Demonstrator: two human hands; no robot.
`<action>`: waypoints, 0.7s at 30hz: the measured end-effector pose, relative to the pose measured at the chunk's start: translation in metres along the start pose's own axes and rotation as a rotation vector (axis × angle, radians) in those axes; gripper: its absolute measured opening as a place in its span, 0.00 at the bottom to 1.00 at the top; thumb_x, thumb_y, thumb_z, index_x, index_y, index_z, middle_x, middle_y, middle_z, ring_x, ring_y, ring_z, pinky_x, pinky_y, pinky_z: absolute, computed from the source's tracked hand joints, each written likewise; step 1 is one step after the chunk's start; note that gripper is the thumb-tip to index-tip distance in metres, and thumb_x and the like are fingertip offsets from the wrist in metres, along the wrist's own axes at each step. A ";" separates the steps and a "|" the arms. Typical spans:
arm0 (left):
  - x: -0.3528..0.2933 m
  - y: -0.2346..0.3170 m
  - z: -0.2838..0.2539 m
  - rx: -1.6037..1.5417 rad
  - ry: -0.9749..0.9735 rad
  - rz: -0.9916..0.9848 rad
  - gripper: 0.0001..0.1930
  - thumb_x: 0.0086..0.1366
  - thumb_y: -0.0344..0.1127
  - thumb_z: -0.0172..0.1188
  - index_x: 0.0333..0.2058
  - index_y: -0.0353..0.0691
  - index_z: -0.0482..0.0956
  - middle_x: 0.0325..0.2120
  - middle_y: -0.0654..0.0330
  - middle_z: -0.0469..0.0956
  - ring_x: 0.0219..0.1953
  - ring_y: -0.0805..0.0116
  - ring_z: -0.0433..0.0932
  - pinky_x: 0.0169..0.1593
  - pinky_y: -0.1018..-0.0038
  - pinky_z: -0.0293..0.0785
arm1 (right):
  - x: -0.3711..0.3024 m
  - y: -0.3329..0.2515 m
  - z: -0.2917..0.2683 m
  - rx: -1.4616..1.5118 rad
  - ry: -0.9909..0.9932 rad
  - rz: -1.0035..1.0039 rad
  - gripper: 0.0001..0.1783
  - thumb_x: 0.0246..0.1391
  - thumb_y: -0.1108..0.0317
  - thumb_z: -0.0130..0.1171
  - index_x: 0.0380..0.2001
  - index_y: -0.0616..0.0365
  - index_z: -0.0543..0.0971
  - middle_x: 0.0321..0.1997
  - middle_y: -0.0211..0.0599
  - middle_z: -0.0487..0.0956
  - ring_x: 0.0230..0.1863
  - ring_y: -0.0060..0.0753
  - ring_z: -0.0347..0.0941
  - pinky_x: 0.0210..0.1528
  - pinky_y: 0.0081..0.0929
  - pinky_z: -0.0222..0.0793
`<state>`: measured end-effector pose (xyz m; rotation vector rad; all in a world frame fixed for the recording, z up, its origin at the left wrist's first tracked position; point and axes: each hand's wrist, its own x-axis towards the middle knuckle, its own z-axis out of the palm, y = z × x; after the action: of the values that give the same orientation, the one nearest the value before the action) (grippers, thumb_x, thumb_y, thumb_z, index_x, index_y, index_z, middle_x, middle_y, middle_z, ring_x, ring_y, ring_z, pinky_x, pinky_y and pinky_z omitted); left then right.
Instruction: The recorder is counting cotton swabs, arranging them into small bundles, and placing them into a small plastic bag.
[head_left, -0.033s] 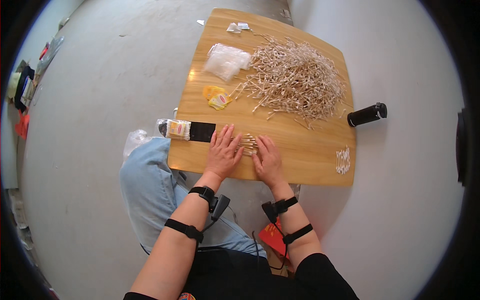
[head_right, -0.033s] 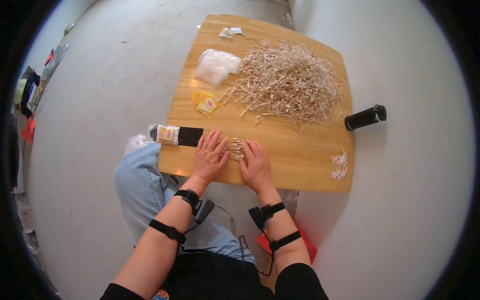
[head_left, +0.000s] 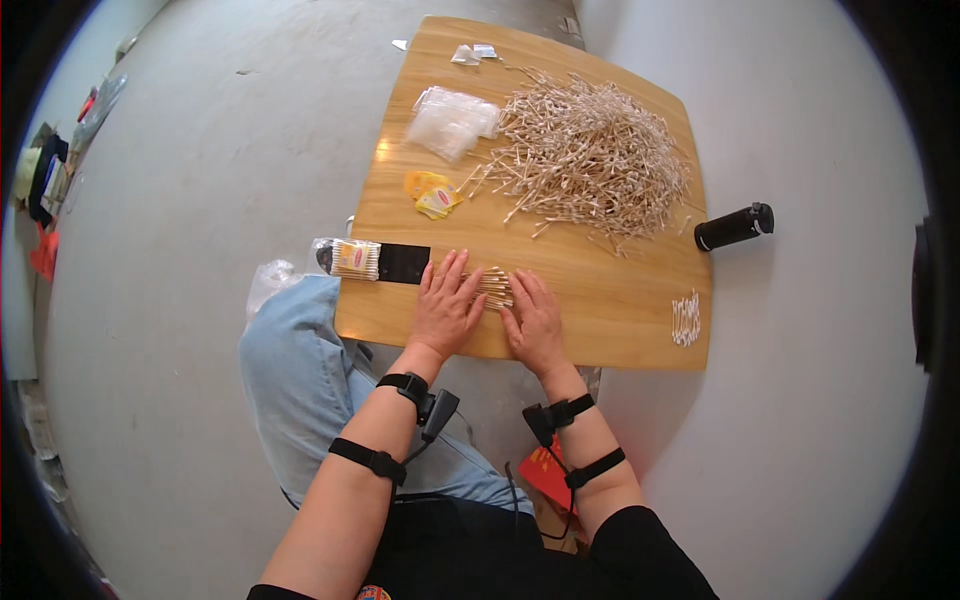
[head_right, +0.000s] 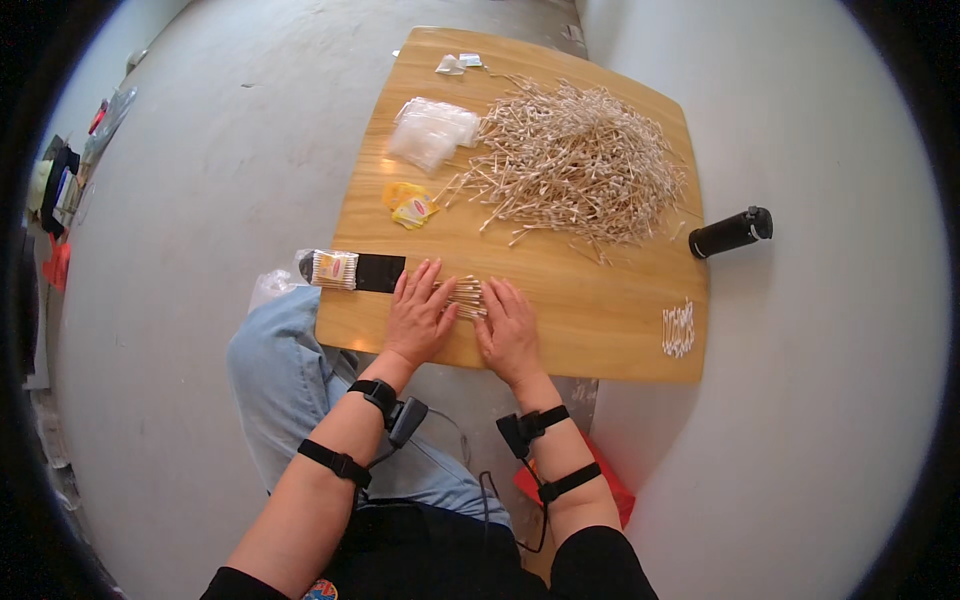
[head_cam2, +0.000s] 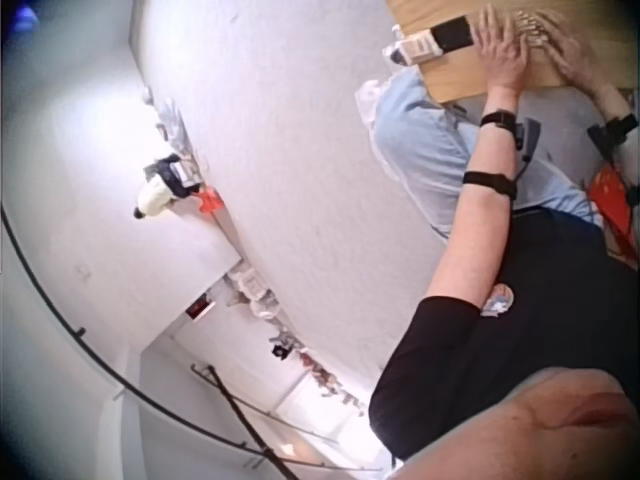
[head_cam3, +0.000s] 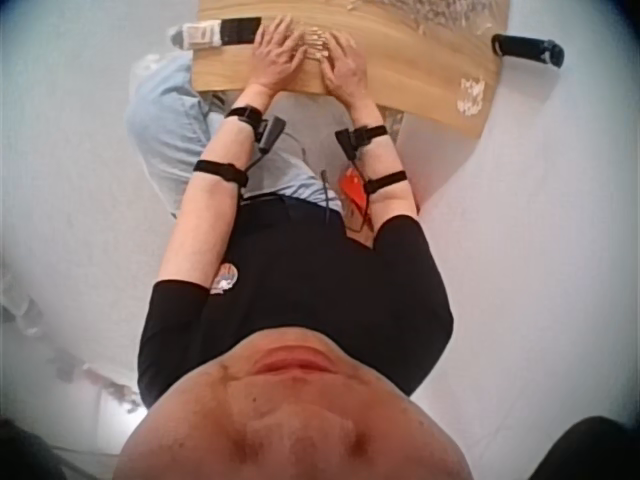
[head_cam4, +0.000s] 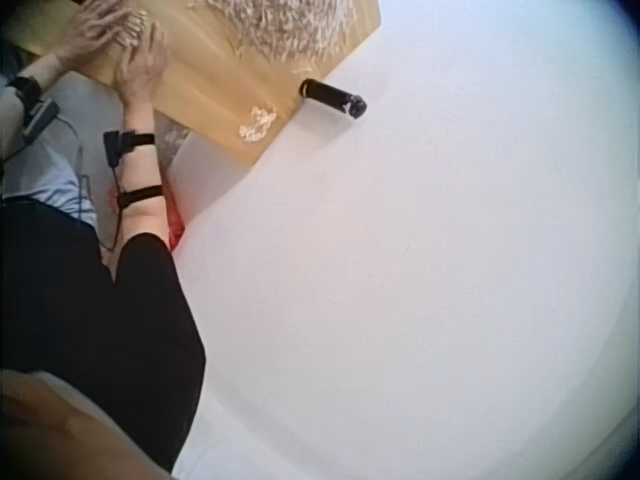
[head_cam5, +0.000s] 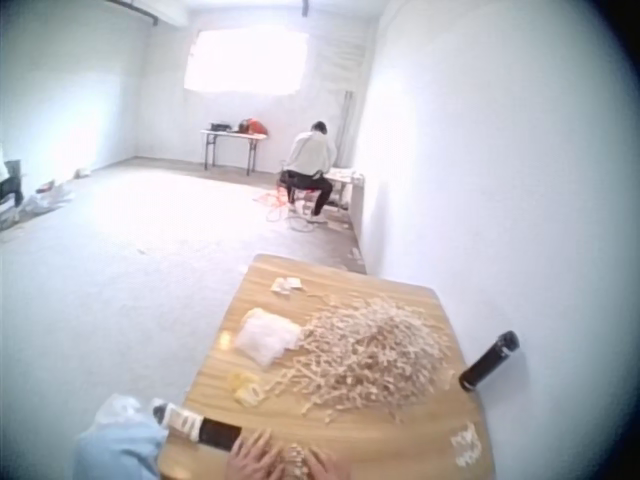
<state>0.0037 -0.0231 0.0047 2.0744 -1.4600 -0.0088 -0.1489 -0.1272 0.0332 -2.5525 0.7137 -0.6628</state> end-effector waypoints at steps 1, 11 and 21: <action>0.000 0.000 -0.001 -0.020 0.011 -0.002 0.23 0.65 0.46 0.55 0.56 0.45 0.74 0.63 0.54 0.64 0.67 0.57 0.59 0.69 0.55 0.49 | 0.000 -0.002 0.000 -0.033 -0.020 0.004 0.29 0.51 0.65 0.61 0.57 0.62 0.71 0.59 0.51 0.71 0.62 0.54 0.64 0.65 0.43 0.59; 0.002 0.001 0.000 0.015 0.010 -0.051 0.22 0.66 0.43 0.54 0.56 0.43 0.73 0.62 0.53 0.65 0.66 0.57 0.61 0.69 0.57 0.51 | 0.009 -0.007 0.025 -0.331 -0.197 -0.062 0.39 0.58 0.50 0.53 0.66 0.62 0.62 0.71 0.48 0.60 0.73 0.43 0.51 0.73 0.52 0.36; 0.001 0.001 -0.001 0.095 -0.020 -0.072 0.23 0.67 0.46 0.51 0.58 0.47 0.73 0.64 0.53 0.63 0.68 0.57 0.58 0.70 0.58 0.48 | 0.011 -0.012 0.024 -0.343 -0.251 -0.053 0.39 0.58 0.49 0.52 0.66 0.61 0.61 0.72 0.45 0.59 0.74 0.42 0.50 0.74 0.50 0.35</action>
<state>0.0043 -0.0239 0.0066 2.2078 -1.4222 0.0114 -0.1232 -0.1180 0.0233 -2.9050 0.7262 -0.2404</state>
